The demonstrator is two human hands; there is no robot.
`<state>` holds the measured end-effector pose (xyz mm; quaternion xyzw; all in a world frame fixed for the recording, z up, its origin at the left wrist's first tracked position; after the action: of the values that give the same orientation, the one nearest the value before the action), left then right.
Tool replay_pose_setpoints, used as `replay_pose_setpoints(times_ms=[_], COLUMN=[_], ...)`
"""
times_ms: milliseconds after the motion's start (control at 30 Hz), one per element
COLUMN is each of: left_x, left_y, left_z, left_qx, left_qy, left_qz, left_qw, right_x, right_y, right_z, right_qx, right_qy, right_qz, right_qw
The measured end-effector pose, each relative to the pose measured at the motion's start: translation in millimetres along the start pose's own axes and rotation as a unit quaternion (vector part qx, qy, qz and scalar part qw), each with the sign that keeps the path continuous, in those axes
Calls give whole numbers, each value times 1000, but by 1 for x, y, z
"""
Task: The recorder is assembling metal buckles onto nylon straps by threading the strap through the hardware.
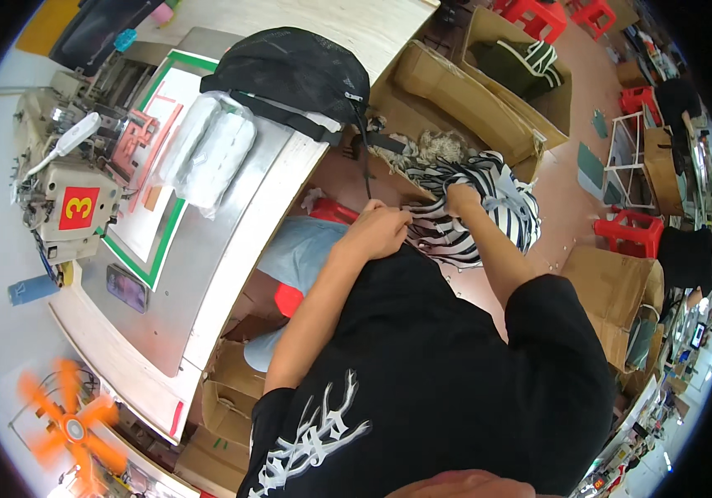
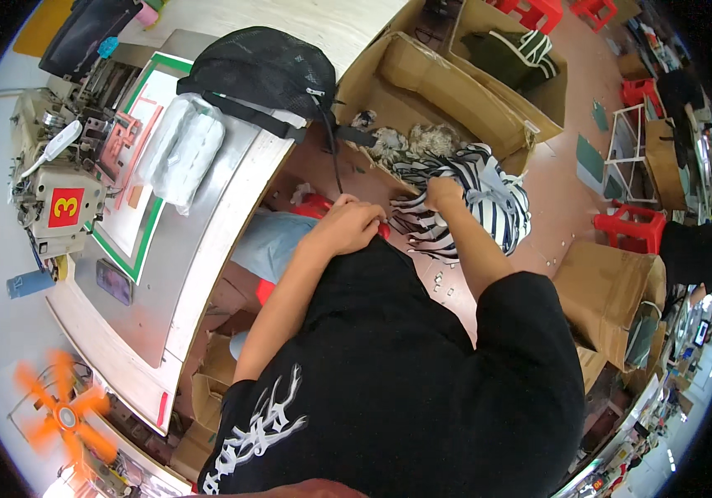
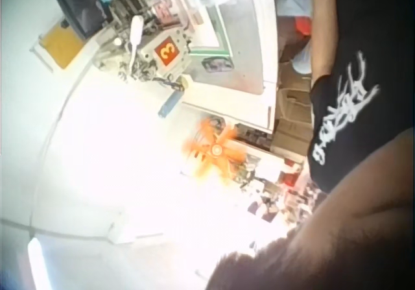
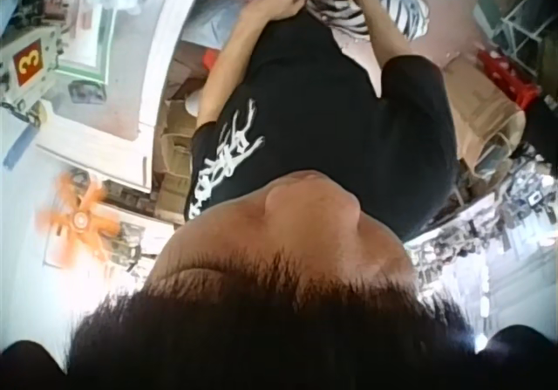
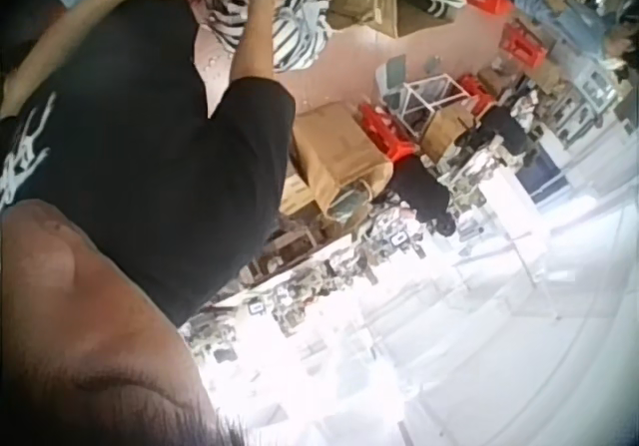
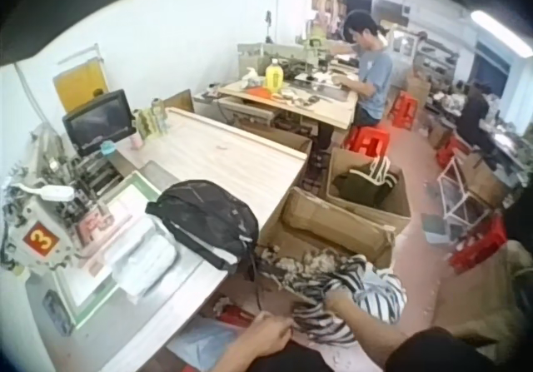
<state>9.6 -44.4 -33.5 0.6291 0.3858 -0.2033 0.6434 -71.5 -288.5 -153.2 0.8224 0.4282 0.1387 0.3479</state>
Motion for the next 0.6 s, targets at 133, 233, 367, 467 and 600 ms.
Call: replay_pose_setpoints(times_ms=[133, 233, 367, 467, 600], left_x=[-15, -16, -22, -10, 12], left_y=[11, 34, 43, 52, 59], left_z=[1, -16, -32, -68, -125], left_qx=[-63, -127, -149, -186, -277], left_qy=[-47, -52, -48, -26, 15], left_qz=[-26, -69, -149, -192, -293], left_qw=[997, 988, 976, 963, 915], right_x=[-58, -78, -79, 4, 175], right_y=[39, 117, 210, 282, 331], right_z=[54, 60, 9, -56, -145], right_qx=[-231, -128, -280, -360, -398], right_qy=[39, -24, 109, 251, 473], right_qz=[143, 462, 535, 541, 335], right_qw=[962, 877, 789, 717, 711])
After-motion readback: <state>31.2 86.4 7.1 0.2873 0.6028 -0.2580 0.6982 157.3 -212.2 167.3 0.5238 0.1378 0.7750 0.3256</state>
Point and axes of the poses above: each hand's wrist, its own z-axis towards the middle knuckle, its own y-axis out of the back of the hand, x = y × z, the point moved 6 cm from there along z, towards the middle knuckle, and after that the axes turned 1 degree about x, right-handed, at the moved point
